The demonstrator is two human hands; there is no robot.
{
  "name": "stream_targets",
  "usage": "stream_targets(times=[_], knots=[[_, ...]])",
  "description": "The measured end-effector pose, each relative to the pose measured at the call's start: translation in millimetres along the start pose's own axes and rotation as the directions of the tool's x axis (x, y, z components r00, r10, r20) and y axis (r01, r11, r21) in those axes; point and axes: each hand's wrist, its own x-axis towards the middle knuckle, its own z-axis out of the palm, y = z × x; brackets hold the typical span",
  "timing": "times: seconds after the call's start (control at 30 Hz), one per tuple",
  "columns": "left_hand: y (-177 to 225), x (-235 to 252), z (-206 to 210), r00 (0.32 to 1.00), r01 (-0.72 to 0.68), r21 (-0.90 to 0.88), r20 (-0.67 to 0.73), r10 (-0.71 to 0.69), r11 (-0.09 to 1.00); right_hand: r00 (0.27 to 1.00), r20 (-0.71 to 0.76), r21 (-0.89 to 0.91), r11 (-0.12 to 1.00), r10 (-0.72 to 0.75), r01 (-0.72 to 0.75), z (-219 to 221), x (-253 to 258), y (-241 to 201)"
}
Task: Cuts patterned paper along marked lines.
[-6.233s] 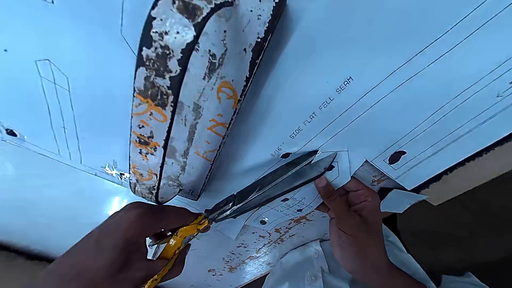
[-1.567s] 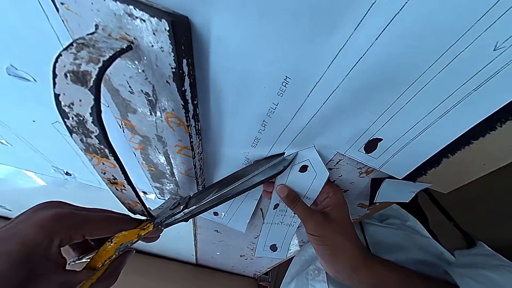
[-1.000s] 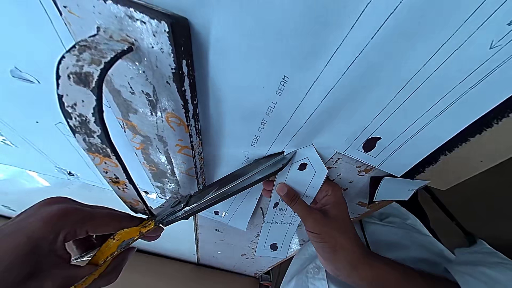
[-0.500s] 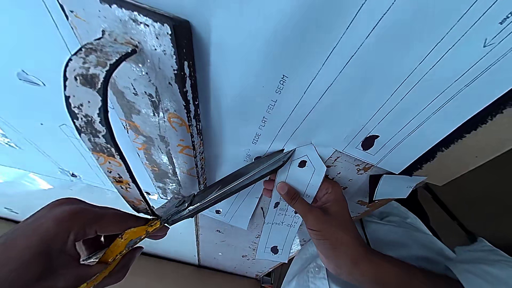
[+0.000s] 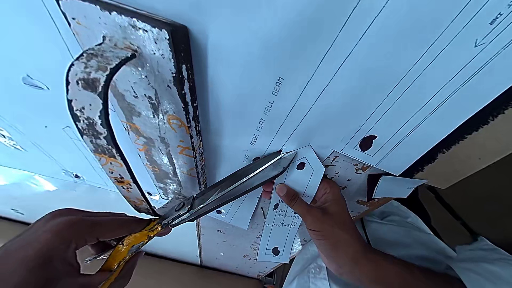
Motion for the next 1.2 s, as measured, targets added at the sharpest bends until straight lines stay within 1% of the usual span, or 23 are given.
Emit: stream_targets(times=[0.1,0.23,0.37,0.5,0.57,0.7,0.8,0.93,1.03,1.2], knots=[[-4.3,2.9,2.0,1.000,-0.021,-0.008,-0.002,0.021,1.000,1.000,0.017,0.012,1.000,0.003,-0.003,-1.7,0.1,-0.8],[0.9,6.7,5.0,0.999,-0.038,-0.010,-0.005,0.038,0.999,0.998,0.039,0.008,0.999,0.042,-0.042,-3.1,-1.8,-4.1],[-1.7,5.9,7.7,0.998,-0.042,0.025,-0.038,0.043,0.999,0.997,0.054,0.012,0.999,0.049,-0.050,-4.1,-1.1,-5.4],[-6.5,5.0,4.9,0.999,-0.054,0.035,-0.003,0.054,0.998,0.994,0.073,0.026,0.996,0.081,-0.083,-5.8,-0.8,-8.8],[-6.9,4.4,6.8,0.998,-0.060,0.038,-0.024,0.061,0.997,0.992,0.088,0.023,0.995,0.091,-0.093,-7.1,-0.7,-9.3],[-11.8,2.6,16.6,0.991,-0.072,0.027,-0.108,0.074,0.997,0.989,0.111,0.021,0.994,0.102,-0.105,-8.7,-1.6,-11.0],[-32.2,3.7,23.0,0.980,-0.108,0.070,-0.161,0.118,0.992,0.986,0.120,0.027,0.992,0.117,-0.121,-9.2,-1.4,-12.5],[-33.0,3.6,22.1,0.984,-0.092,0.047,-0.149,0.098,0.995,0.985,0.124,0.028,0.992,0.122,-0.126,-10.1,-1.6,-13.7],[-40.8,1.3,21.7,0.980,-0.093,0.089,-0.168,0.107,0.992,0.985,0.120,0.039,0.991,0.123,-0.128,-9.4,-1.3,-13.7],[-38.0,-2.4,19.4,0.980,-0.086,0.105,-0.171,0.103,0.991,0.985,0.130,0.039,0.992,0.111,-0.117,-10.6,-1.6,-13.1]])
